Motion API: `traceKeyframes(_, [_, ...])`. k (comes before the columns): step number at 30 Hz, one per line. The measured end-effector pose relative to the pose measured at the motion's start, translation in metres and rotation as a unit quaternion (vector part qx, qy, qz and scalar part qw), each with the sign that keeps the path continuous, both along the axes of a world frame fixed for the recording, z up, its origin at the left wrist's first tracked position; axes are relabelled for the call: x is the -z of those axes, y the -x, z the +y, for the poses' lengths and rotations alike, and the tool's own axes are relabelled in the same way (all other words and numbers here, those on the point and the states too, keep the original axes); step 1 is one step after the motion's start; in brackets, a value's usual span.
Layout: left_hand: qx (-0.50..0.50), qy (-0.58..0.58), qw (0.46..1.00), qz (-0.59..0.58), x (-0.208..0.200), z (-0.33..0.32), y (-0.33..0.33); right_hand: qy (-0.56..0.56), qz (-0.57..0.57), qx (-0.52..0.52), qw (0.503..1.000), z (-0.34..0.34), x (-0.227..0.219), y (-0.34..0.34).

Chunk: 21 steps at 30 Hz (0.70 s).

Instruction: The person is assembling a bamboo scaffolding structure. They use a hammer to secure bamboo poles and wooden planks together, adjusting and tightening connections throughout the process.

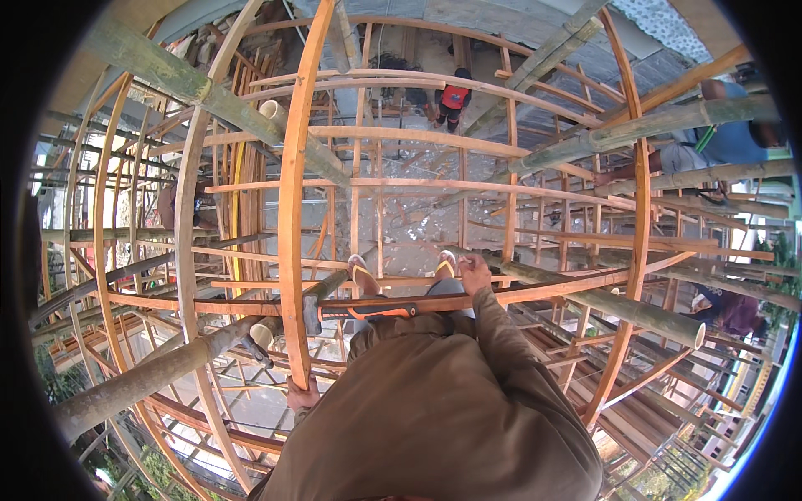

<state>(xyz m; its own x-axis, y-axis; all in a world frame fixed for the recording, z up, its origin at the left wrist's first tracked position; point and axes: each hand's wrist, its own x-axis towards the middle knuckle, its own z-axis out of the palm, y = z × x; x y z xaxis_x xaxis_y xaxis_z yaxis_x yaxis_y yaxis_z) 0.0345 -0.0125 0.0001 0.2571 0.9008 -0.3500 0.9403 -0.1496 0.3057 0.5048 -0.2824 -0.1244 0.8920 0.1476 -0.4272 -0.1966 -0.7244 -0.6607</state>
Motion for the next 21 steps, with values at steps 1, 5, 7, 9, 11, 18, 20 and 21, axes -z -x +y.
traceKeyframes(1, [-0.009,0.003,1.0,0.01,0.002,-0.001,0.004,-0.006,-0.02,0.026,0.999,-0.014,0.003,-0.014])
traceKeyframes(5, [-0.035,0.035,0.999,-0.022,0.021,0.001,0.016,-0.053,-0.104,0.156,0.981,-0.069,-0.008,-0.087])
traceKeyframes(7, [-0.058,0.072,0.994,-0.063,0.031,0.004,0.022,-0.07,-0.2,0.234,0.949,-0.103,-0.04,-0.138])
traceKeyframes(9, [-0.044,0.044,0.997,-0.034,0.041,0.006,0.028,-0.051,-0.326,0.299,0.895,-0.133,-0.083,-0.193])
traceKeyframes(11, [-0.038,0.022,0.999,-0.007,0.051,0.008,0.031,-0.022,-0.401,0.353,0.845,-0.16,-0.133,-0.247])
traceKeyframes(18, [-0.04,-0.013,0.999,0.029,0.053,0.009,0.023,0.202,-0.375,0.467,0.775,-0.27,-0.248,-0.411])
traceKeyframes(20, [-0.076,-0.026,0.995,0.06,0.044,-0.005,0.022,0.229,-0.348,0.456,0.786,-0.307,-0.251,-0.453])
traceKeyframes(21, [-0.08,-0.009,0.996,0.027,0.039,-0.006,0.022,0.057,-0.308,0.399,0.862,-0.325,-0.248,-0.471])
